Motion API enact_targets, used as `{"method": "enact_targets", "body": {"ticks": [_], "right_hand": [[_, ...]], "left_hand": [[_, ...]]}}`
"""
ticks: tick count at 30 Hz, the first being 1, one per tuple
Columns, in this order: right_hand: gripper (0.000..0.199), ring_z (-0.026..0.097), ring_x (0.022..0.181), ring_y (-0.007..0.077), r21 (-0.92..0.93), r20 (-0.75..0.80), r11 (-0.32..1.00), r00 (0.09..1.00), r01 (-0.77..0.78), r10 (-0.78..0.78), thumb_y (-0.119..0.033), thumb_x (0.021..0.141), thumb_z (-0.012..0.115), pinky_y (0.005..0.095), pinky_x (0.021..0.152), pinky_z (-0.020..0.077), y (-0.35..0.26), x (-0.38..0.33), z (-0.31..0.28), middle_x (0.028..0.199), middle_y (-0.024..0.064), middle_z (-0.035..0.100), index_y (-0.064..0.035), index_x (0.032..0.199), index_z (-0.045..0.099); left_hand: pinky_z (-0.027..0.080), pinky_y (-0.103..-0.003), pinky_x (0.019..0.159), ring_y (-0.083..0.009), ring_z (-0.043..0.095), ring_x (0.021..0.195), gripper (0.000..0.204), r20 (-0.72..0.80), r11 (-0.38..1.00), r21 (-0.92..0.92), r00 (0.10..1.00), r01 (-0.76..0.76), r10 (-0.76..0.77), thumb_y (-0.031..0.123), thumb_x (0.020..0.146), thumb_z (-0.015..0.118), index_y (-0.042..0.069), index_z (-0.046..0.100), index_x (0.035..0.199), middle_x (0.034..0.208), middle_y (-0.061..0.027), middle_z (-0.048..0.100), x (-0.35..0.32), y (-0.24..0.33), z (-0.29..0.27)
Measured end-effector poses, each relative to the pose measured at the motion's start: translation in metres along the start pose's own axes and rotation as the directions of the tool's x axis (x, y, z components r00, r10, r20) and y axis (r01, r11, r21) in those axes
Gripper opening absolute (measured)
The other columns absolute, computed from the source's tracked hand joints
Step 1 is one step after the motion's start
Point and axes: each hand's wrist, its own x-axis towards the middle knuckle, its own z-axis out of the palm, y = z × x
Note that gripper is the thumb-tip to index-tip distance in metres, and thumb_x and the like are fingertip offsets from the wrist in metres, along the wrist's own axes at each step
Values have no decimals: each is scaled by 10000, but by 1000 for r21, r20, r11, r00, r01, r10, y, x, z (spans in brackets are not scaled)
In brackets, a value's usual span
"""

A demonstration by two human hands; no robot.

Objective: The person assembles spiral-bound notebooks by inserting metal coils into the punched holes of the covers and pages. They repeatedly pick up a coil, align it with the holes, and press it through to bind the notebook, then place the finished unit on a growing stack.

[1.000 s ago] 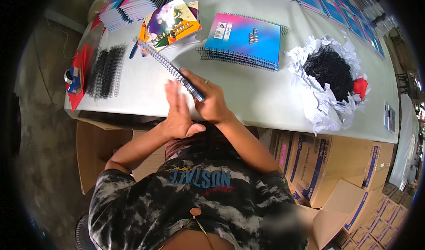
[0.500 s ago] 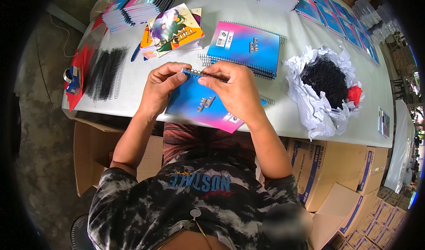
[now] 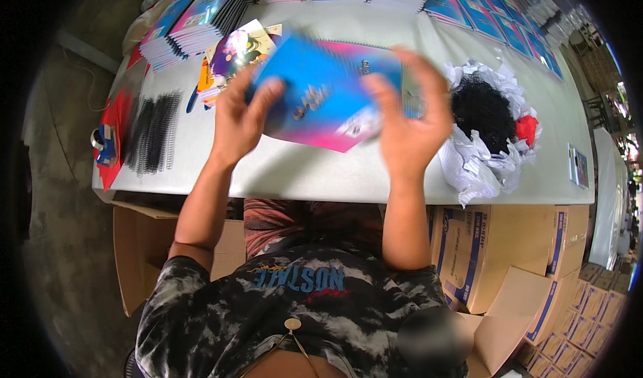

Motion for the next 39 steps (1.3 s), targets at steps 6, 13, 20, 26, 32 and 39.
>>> {"method": "enact_targets", "body": {"ticks": [6, 13, 20, 26, 32, 39], "right_hand": [[608, 518, 1095, 230, 167, -254, 903, 867, -397, 428, -454, 937, 326, 293, 941, 366, 154, -51, 0, 1185, 180, 550, 69, 1196, 497], [333, 613, 808, 193, -46, -309, 867, 833, -496, 459, -254, 844, 606, 276, 758, 456, 161, -68, 20, 910, 144, 651, 30, 1019, 616], [316, 553, 869, 260, -221, -287, 889, 898, -401, 333, -244, 797, 656, 337, 771, 437, 164, -70, 14, 946, 151, 583, 17, 964, 591], [393, 522, 959, 302, -383, -183, 921, 972, 66, -145, -226, 840, 594, 395, 840, 409, 118, -67, 24, 1082, 186, 537, 34, 1116, 489], [444, 560, 983, 271, 406, 843, -248, 256, -879, 474, -277, 878, 563, 368, 855, 441, 60, -83, 29, 1118, 156, 558, 37, 1179, 474], [285, 581, 890, 115, 403, 773, 287, 491, -869, 401, -125, 826, 624, 277, 806, 462, 31, -72, 33, 990, 48, 632, -3, 1079, 579]], "left_hand": [[439, -366, 779, -287, 554, 829, 418, -434, 921, 367, 900, 134, 42, 251, 846, 593, -30, 479, 1134, 947, -189, 568, 61, -88, 79], [441, -365, 748, -301, 530, 859, 190, -441, 840, 525, 888, 135, 133, 214, 838, 586, 30, 623, 868, 940, -169, 543, 29, -132, 96], [406, -404, 818, -314, 496, 979, 281, -335, 765, 643, 906, 20, 258, 193, 802, 604, 67, 544, 1046, 1017, -164, 529, 26, -102, 63], [356, -415, 946, -262, 467, 1149, 448, -44, 355, 933, 963, -55, 266, 186, 784, 616, 98, 489, 1204, 1235, -102, 509, -5, -131, -33], [466, -300, 698, -233, 614, 753, 185, 0, 906, 407, 992, 117, -128, 92, 815, 604, 17, 623, 982, 839, -126, 643, -54, -18, -91], [289, -368, 1004, -289, 434, 1157, 580, -3, 945, -322, 998, -53, 56, 217, 758, 612, -14, 428, 1257, 1247, -153, 467, -69, -14, -100]]}}
